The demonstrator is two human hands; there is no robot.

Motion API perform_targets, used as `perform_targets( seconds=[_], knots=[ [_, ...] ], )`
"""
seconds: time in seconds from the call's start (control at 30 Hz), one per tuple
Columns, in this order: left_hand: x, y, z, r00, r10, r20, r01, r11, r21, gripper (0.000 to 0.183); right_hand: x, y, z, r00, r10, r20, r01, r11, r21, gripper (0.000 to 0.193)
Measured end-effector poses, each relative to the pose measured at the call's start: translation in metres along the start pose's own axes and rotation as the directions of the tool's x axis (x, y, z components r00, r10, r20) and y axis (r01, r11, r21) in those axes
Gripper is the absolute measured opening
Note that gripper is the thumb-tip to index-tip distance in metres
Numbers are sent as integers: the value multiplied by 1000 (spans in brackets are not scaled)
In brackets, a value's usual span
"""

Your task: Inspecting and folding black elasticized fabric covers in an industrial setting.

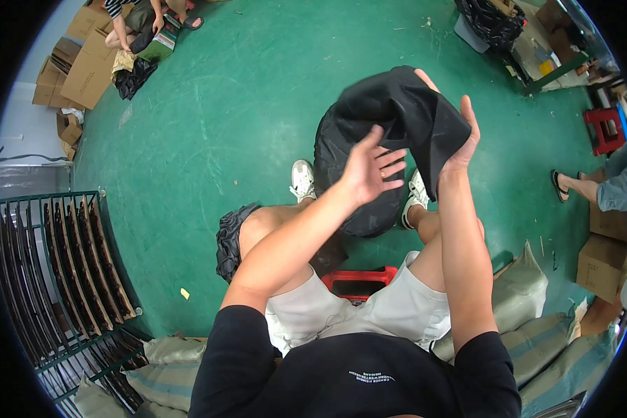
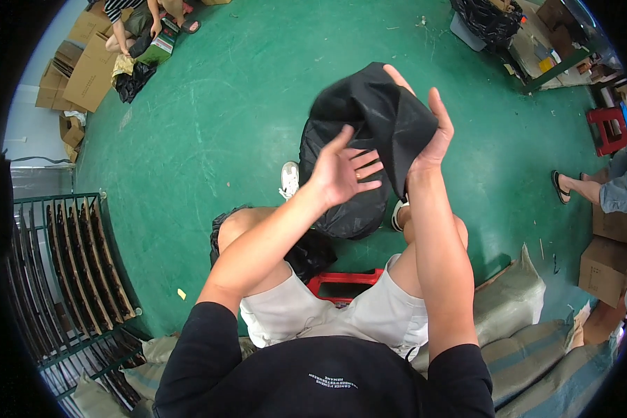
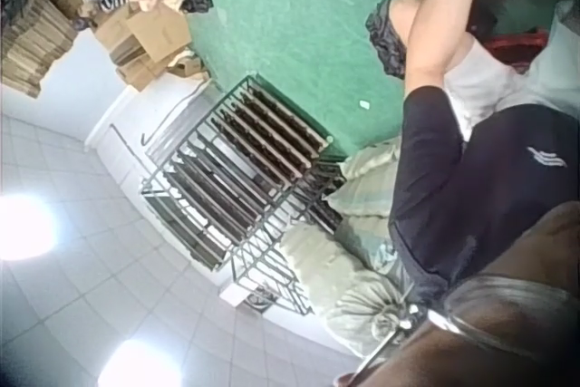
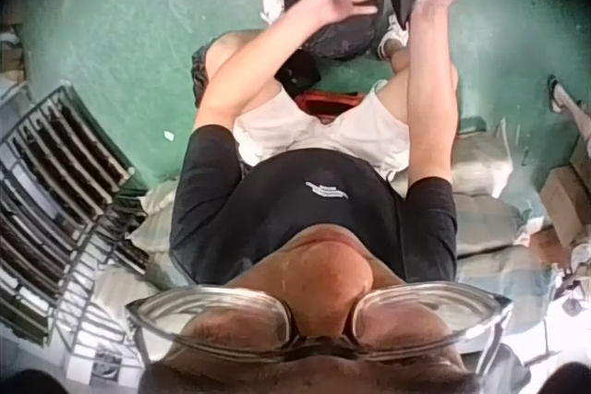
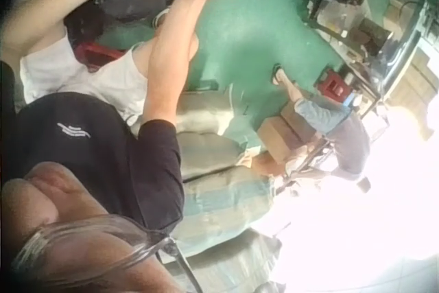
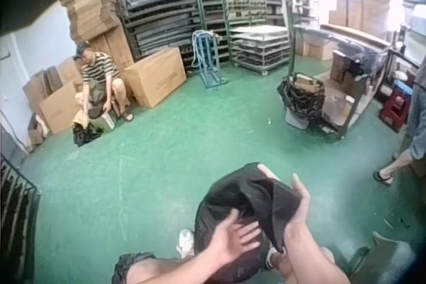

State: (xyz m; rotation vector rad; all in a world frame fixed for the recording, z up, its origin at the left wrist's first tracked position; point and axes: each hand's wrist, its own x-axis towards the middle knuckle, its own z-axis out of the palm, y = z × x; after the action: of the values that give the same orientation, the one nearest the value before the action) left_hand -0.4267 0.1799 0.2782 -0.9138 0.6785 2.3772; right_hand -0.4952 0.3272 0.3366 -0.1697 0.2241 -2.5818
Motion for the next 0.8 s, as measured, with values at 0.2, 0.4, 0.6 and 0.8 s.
perform_targets(
  seconds=[0.2,0.4,0.6,0.8],
  knots=[
    [10,34,-6,914,403,-52,-406,907,-115,19,7,-14,-3,997,-10,-70,-2,987,-161,65],
    [23,139,-22,747,656,-108,-650,754,90,29,56,-38,-23,875,-167,-454,-80,876,-476,38],
    [16,180,-2,378,925,-29,-893,373,251,19,95,-42,-35,938,-243,-246,110,884,-455,42],
    [87,112,-105,555,792,-253,-597,591,542,30,61,0,-148,801,-251,-543,-144,800,-583,52]
  ],
)
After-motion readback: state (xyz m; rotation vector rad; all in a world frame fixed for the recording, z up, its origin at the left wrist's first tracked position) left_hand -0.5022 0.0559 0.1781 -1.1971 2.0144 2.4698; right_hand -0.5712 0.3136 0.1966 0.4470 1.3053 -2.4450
